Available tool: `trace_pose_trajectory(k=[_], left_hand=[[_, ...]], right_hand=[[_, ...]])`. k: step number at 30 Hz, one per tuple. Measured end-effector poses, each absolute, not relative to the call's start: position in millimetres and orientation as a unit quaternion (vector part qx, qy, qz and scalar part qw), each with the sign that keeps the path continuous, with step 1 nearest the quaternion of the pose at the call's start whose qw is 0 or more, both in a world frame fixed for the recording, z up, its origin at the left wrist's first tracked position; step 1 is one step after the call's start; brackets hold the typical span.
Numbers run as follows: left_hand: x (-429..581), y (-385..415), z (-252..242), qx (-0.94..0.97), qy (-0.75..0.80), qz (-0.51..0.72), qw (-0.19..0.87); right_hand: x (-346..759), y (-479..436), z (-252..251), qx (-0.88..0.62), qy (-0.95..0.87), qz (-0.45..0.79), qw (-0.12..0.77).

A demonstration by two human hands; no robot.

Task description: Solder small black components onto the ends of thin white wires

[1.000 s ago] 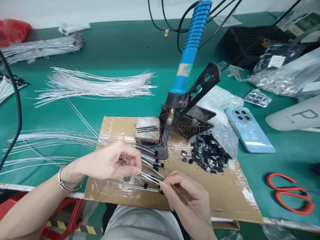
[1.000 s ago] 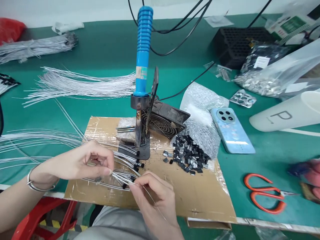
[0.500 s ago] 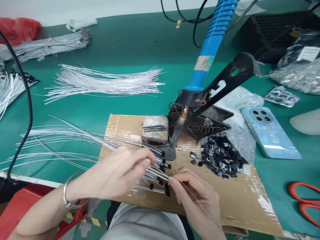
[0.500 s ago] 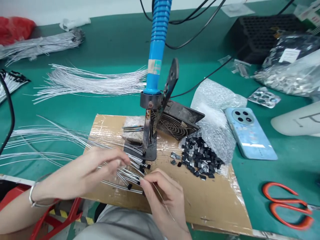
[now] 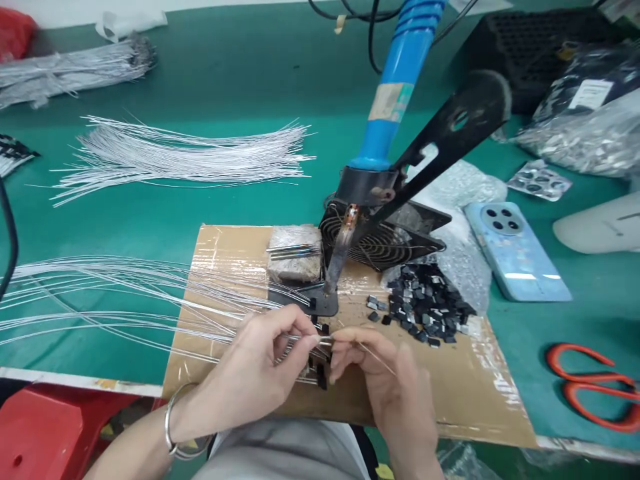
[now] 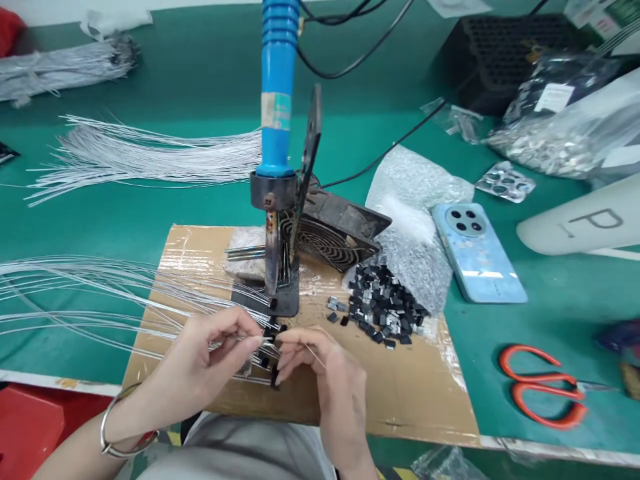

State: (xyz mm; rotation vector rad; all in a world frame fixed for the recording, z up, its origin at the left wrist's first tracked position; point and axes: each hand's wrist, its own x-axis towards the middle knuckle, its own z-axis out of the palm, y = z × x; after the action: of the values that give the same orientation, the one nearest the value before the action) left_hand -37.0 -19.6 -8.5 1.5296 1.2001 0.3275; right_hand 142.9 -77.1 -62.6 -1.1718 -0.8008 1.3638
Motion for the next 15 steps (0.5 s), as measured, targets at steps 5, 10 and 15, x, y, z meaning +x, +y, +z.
trace_pose_trajectory(k=[5,10,15], left_hand=[[-36.7,-18.2,-10.1,0.607,0.518,0.161,0.581],[-33.8,-16.8,-6.6,0.590,0.521,0.181,0.589],[-33.3,-17.0,-5.2,0.592,0.521,0.199,0.582]], right_hand=[[144.0,-75.5,-65.1,-0.510,-0.325,0.550,0.576],[131.7,-73.8,-51.7,-0.589,-0.381,0.476,0.530],[128.6,-71.0,-48.6,-0.582,-0.412,0.463,0.526]])
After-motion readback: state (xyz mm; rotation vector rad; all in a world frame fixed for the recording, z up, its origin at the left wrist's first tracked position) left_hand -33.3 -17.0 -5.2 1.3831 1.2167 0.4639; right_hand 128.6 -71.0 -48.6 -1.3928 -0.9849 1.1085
